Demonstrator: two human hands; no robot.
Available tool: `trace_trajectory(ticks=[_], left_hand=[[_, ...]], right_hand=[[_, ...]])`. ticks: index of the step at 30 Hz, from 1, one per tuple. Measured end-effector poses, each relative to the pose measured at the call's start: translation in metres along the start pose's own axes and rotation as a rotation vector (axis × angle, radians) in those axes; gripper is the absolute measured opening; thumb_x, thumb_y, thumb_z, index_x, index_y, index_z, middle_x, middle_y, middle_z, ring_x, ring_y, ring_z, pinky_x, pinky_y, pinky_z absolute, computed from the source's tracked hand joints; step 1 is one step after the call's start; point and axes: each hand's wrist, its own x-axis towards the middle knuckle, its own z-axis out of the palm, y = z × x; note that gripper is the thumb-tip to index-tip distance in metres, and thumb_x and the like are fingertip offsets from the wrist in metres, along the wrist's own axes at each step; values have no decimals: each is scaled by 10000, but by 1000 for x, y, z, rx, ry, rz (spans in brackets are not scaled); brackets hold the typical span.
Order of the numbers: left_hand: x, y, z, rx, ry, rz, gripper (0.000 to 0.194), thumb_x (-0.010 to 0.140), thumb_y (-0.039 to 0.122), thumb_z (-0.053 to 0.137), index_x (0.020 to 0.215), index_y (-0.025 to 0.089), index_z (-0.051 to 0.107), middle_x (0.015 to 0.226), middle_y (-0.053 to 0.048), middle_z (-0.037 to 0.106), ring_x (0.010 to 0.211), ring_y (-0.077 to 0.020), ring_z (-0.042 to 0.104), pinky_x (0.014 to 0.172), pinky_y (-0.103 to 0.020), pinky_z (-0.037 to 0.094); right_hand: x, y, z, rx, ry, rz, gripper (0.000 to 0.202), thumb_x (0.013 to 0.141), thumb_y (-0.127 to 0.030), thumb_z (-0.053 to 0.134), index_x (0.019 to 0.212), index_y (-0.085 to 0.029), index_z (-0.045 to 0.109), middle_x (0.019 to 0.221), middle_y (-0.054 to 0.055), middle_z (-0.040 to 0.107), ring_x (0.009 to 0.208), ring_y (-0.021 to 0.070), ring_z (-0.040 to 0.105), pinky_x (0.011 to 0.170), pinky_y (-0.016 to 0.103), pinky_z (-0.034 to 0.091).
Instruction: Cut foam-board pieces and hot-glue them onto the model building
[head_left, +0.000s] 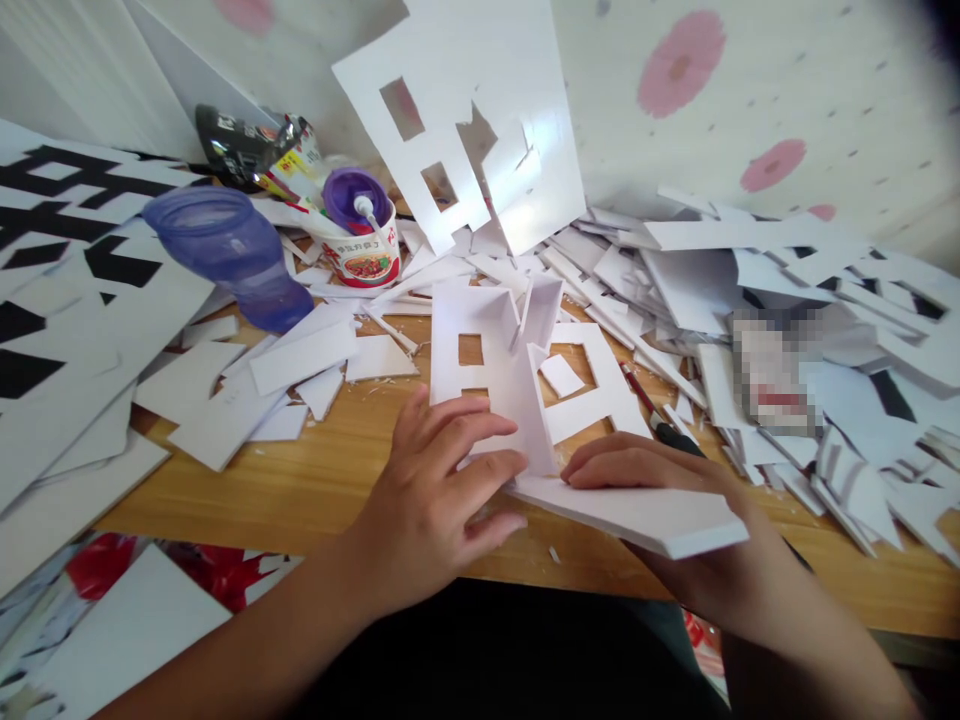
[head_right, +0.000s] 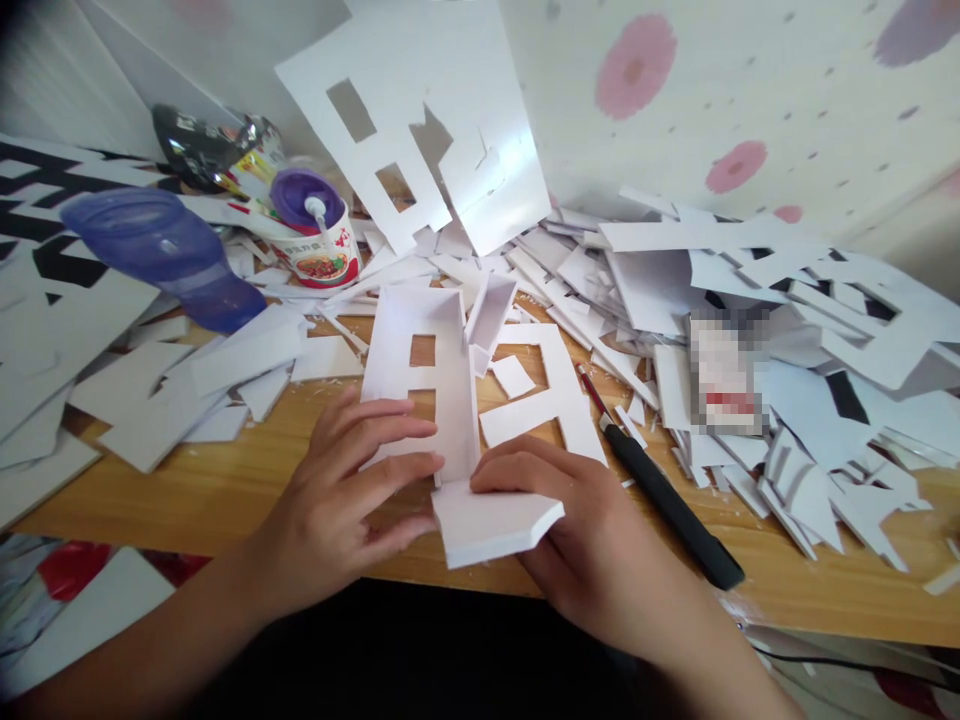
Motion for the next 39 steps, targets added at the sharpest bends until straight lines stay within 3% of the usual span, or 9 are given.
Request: trace_trajectory(ticks=[6,9,14,17,20,23,27,34,39], left_hand=[[5,16,1,-54,147,-31,272,755,269,755,977,213,608,966,-57,627,1004,-241,587,1079,-570,346],[8,25,1,-91,196,-35,230,790,231,707,991,195,603,896,-54,600,862,-198,571,869,-441,477],[15,32,0,-84,192,-16,148,822,69,596,835,213,625,726,2,593,703,-145,533,692,-356,397],[19,33,-2,-105,183,6,137,817,87,589,800,218,624,667,19,607,639,-139,526,645,-355,369],[20,33,-5,-120,151,-24,124,807,115,601,783,234,622,637,28,609,599,-141,522,617,-358,360],[18,33,-8,-152,146,-103,127,787,116,636,793,241,618,641,32,610,581,-137,530,591,-352,355],[17,31,-14,-134,59,-88,122,779,124,644,812,240,624,662,33,638,565,-133,541,564,-353,359],[22,25,-19,-75,-35,-33,108,802,159,626,848,255,639,664,47,673,556,-130,548,548,-356,368],[25,26,-19,-84,-32,-19,68,800,154,628,802,218,653,648,39,660,551,-118,533,538,-350,348]], right_hand=[[0,-2,0,41,-10,7,336,818,-56,566,1064,-284,592,1034,33,650,940,182,636,775,275,506],[1,-7,0,62,-15,11,354,807,-32,566,1067,-272,585,1040,29,638,945,163,629,790,259,500],[3,-6,-1,65,-22,-51,298,828,-82,603,1077,-245,591,1076,58,637,974,173,629,826,277,516],[-9,17,-16,-64,105,-14,241,886,-145,569,1099,-253,600,1115,70,637,1034,194,623,856,310,527],[-36,54,-39,-457,304,223,192,906,-260,557,1087,-234,616,1068,89,657,951,238,649,767,363,545],[-68,88,-56,-850,189,400,342,875,-408,586,1152,-209,616,1120,140,654,1008,354,639,807,501,525],[-97,107,-67,-833,55,479,447,865,-415,615,1270,-233,567,1132,179,674,966,352,676,760,442,541],[-98,76,-100,-513,217,559,333,909,-370,578,1238,-332,606,1123,88,706,961,261,684,772,361,541],[-57,44,-102,-380,127,217,431,944,-352,498,1373,-395,498,1322,28,607,1154,270,606,920,356,525]])
